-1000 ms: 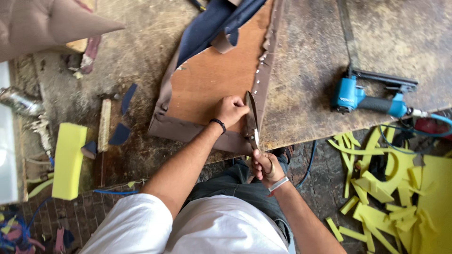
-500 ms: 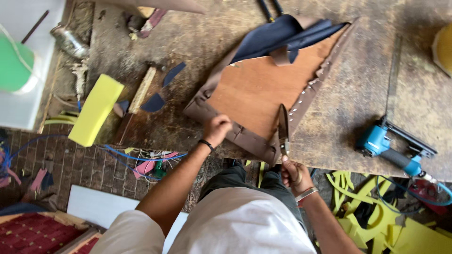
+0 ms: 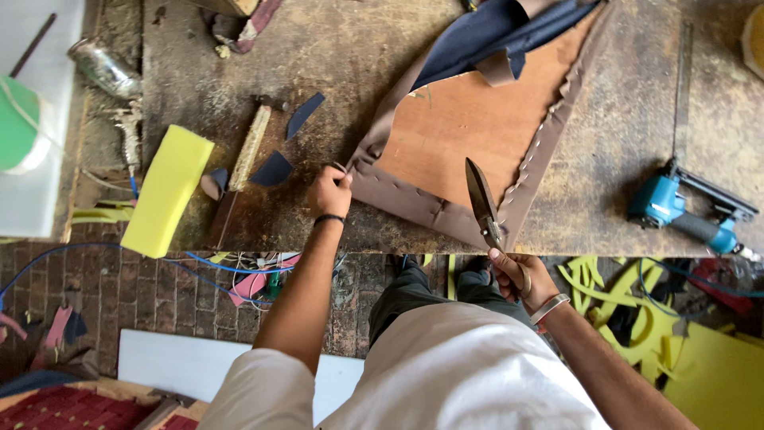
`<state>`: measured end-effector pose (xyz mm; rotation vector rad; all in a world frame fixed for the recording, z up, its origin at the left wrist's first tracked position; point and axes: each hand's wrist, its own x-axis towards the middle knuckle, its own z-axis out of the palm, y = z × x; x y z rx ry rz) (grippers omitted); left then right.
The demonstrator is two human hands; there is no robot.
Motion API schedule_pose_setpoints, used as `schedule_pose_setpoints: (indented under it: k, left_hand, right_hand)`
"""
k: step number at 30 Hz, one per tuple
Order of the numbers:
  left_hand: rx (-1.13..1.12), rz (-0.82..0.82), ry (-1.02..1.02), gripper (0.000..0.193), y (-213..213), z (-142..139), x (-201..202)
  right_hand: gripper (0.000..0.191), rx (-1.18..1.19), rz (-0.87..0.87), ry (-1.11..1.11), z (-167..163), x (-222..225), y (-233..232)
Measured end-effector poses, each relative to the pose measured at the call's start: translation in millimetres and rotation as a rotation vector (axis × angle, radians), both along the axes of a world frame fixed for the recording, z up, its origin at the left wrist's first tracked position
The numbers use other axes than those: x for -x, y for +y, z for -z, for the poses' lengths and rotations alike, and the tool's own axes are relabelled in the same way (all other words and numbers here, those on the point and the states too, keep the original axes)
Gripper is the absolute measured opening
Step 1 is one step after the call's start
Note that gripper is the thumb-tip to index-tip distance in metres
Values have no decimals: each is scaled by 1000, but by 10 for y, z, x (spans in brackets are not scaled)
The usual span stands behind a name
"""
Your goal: The person stretches brown fabric over a tufted foam cushion panel and uses a pneumatic nail gun to staple the fabric to the wooden backing board. They then use shears to trim off the excess fabric along the stapled edges, working around the panel.
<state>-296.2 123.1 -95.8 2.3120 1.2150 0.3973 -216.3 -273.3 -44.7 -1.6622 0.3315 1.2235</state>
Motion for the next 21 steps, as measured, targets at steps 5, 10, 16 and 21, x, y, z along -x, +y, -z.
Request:
schedule_pose_setpoints:
  k: [5,10,16,21]
  left_hand:
    - [79,320,71,8,-710,-19,320]
    - [188,664,25,11,-1687,144,330]
    - [841,891,132,21,-2445,356,-212]
    - [664,1360,203,20,-2449,233,-786]
  right_hand:
    - [47,-3,141,25,30,232,-112]
    - [44,-8,318,0,152,583,-305]
    - [47,-55,541,-84,320,1218,-600]
    - [53,-201,651,-157,499,1640,-750]
